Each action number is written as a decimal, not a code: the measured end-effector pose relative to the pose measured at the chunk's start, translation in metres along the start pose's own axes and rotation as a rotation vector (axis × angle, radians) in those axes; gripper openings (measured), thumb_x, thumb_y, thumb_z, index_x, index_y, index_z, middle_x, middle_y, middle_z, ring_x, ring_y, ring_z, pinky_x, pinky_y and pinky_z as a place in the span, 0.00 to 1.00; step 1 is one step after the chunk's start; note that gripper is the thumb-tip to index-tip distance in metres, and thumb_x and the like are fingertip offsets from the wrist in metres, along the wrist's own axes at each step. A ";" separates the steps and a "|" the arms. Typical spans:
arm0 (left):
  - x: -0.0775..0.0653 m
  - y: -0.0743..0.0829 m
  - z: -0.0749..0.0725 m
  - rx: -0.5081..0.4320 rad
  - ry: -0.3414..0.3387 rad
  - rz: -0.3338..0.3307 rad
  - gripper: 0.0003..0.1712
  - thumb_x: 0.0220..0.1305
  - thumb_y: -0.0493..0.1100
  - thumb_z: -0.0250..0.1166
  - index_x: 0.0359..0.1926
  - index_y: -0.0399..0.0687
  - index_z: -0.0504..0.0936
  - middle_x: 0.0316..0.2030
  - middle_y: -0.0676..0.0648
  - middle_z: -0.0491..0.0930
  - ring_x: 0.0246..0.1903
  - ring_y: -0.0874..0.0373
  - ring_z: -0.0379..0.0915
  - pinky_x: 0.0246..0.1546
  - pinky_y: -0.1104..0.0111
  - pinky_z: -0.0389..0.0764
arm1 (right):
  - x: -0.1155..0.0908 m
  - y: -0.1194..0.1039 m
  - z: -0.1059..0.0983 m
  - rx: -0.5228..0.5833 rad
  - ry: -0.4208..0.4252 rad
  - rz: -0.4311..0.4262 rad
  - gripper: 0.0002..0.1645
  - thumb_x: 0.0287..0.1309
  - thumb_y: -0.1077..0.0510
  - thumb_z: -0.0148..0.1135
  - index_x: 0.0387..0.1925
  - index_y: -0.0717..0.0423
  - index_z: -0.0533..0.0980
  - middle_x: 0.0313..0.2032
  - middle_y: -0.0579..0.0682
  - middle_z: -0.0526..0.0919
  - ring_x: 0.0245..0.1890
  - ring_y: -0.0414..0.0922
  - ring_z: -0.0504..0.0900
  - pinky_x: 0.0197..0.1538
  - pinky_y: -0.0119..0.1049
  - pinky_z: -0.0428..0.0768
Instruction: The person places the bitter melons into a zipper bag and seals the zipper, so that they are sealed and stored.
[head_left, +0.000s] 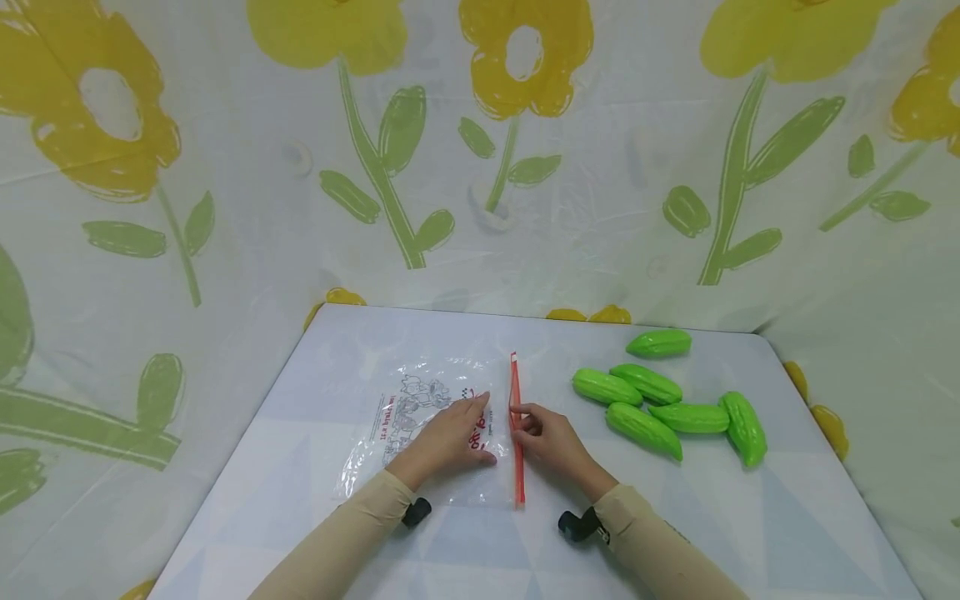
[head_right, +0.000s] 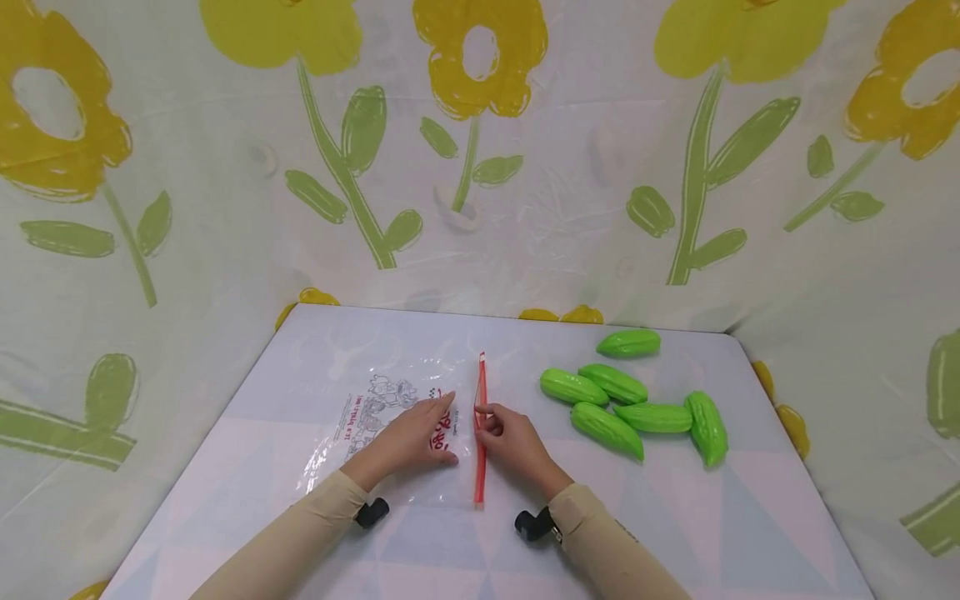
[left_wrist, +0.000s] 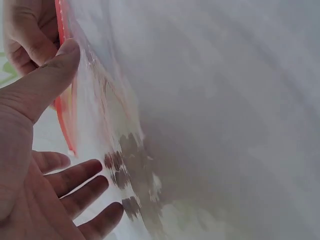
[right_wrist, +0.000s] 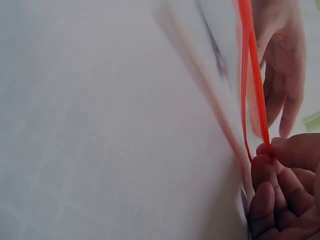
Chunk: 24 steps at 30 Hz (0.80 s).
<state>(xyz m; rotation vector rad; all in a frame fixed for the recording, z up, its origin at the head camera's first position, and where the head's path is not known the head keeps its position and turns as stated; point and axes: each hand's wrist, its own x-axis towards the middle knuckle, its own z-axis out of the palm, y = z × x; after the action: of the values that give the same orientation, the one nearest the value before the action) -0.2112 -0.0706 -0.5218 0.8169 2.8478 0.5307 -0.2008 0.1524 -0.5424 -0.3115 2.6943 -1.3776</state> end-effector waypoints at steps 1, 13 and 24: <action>0.001 0.000 0.000 -0.005 0.006 0.002 0.63 0.53 0.65 0.77 0.79 0.42 0.55 0.72 0.39 0.66 0.71 0.44 0.63 0.72 0.54 0.65 | 0.000 0.000 0.000 0.025 -0.004 0.013 0.24 0.63 0.61 0.70 0.60 0.52 0.79 0.34 0.43 0.83 0.33 0.40 0.79 0.35 0.31 0.82; 0.009 0.010 -0.002 -0.180 0.036 0.000 0.55 0.56 0.65 0.74 0.79 0.53 0.60 0.72 0.45 0.67 0.71 0.47 0.62 0.69 0.52 0.70 | -0.001 -0.006 -0.004 0.228 -0.058 0.081 0.26 0.64 0.58 0.70 0.63 0.52 0.77 0.36 0.46 0.84 0.32 0.45 0.79 0.30 0.32 0.79; 0.013 0.014 0.005 -0.185 0.088 0.007 0.51 0.55 0.61 0.77 0.76 0.52 0.65 0.70 0.47 0.70 0.70 0.48 0.64 0.68 0.52 0.71 | 0.000 -0.003 -0.002 0.329 -0.071 0.065 0.24 0.69 0.55 0.65 0.64 0.52 0.76 0.39 0.49 0.86 0.35 0.45 0.80 0.36 0.33 0.81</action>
<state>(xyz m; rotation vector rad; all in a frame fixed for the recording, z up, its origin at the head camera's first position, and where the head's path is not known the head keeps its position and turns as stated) -0.2138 -0.0515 -0.5218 0.7891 2.8191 0.8365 -0.2004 0.1521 -0.5390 -0.2350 2.3466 -1.7186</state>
